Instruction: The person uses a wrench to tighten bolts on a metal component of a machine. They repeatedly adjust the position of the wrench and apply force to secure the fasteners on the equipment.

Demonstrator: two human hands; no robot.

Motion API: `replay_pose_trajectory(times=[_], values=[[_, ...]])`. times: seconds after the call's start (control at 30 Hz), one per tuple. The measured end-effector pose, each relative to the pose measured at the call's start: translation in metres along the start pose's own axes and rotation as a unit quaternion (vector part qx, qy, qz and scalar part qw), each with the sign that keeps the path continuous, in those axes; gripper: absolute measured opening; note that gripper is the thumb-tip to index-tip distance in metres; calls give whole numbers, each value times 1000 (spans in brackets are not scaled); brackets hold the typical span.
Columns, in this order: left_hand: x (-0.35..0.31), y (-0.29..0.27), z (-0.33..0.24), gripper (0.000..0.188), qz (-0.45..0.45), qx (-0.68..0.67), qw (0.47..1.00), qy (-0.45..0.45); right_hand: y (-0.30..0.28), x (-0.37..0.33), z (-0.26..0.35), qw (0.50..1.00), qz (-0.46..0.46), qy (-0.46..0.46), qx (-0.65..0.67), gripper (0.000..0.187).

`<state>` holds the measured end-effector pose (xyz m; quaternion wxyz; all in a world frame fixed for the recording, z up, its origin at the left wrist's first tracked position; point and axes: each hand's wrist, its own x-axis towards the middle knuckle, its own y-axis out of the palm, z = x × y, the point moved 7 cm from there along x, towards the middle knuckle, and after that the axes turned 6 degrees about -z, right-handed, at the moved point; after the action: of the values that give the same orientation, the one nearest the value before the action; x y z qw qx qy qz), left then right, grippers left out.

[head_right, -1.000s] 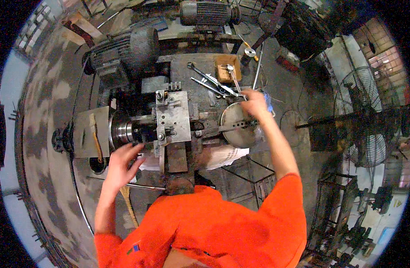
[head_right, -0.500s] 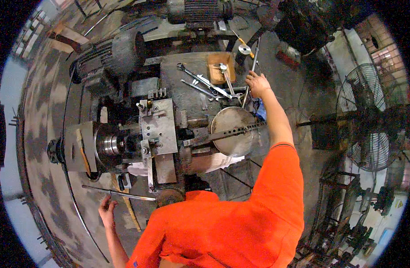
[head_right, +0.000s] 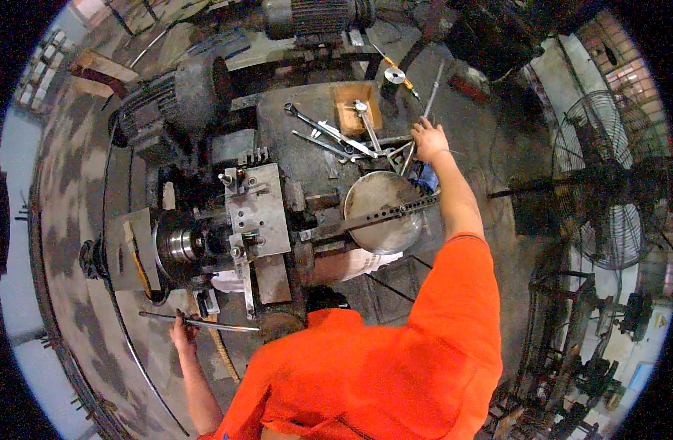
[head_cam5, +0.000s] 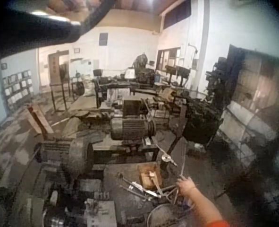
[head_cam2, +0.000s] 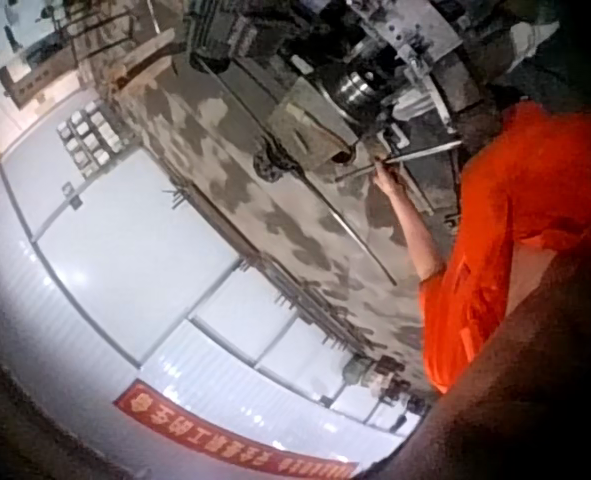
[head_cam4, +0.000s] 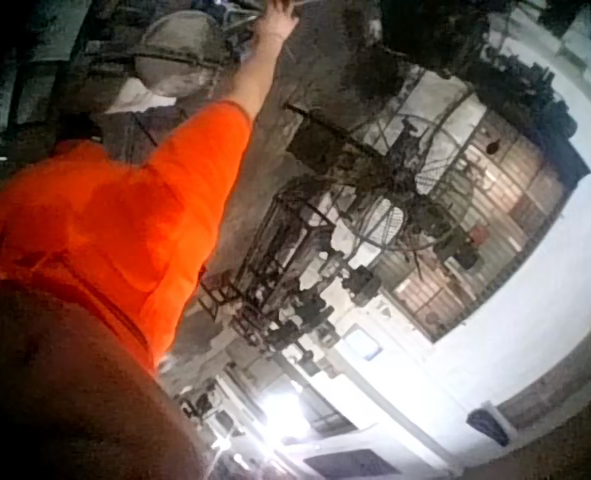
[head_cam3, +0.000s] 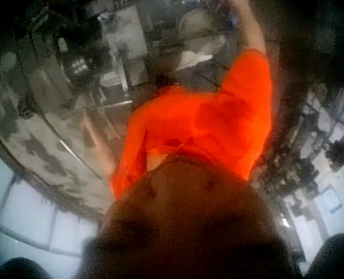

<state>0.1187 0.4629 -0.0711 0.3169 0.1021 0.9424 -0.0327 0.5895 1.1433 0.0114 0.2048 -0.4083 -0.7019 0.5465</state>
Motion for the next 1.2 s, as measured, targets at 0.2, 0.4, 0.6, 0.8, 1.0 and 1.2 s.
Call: replay_pose_trajectory(times=[0.2, 0.4, 0.6, 0.8, 1.0, 1.2], values=[[29, 5, 17, 41, -52, -60, 997, 17, 36, -35, -31, 998, -34, 58, 17, 39], [22, 18, 6, 39, -83, 13, 996, 30, 55, -82, -48, 993, -21, 117, 4, 44], [39, 4, 15, 38, -109, 8, 994, 14, 55, -112, -44, 981, 9, 181, 63, 45], [20, 12, 13, 38, -115, -25, 992, -55, 65, -136, -44, 972, -4, 223, 71, 37], [60, 21, 20, 26, -156, -124, 980, -32, 59, -205, -48, 945, 73, 302, 105, 54], [67, 7, 24, 24, -133, -180, 975, -6, 103, -212, -63, 957, -42, 280, 58, 42]])
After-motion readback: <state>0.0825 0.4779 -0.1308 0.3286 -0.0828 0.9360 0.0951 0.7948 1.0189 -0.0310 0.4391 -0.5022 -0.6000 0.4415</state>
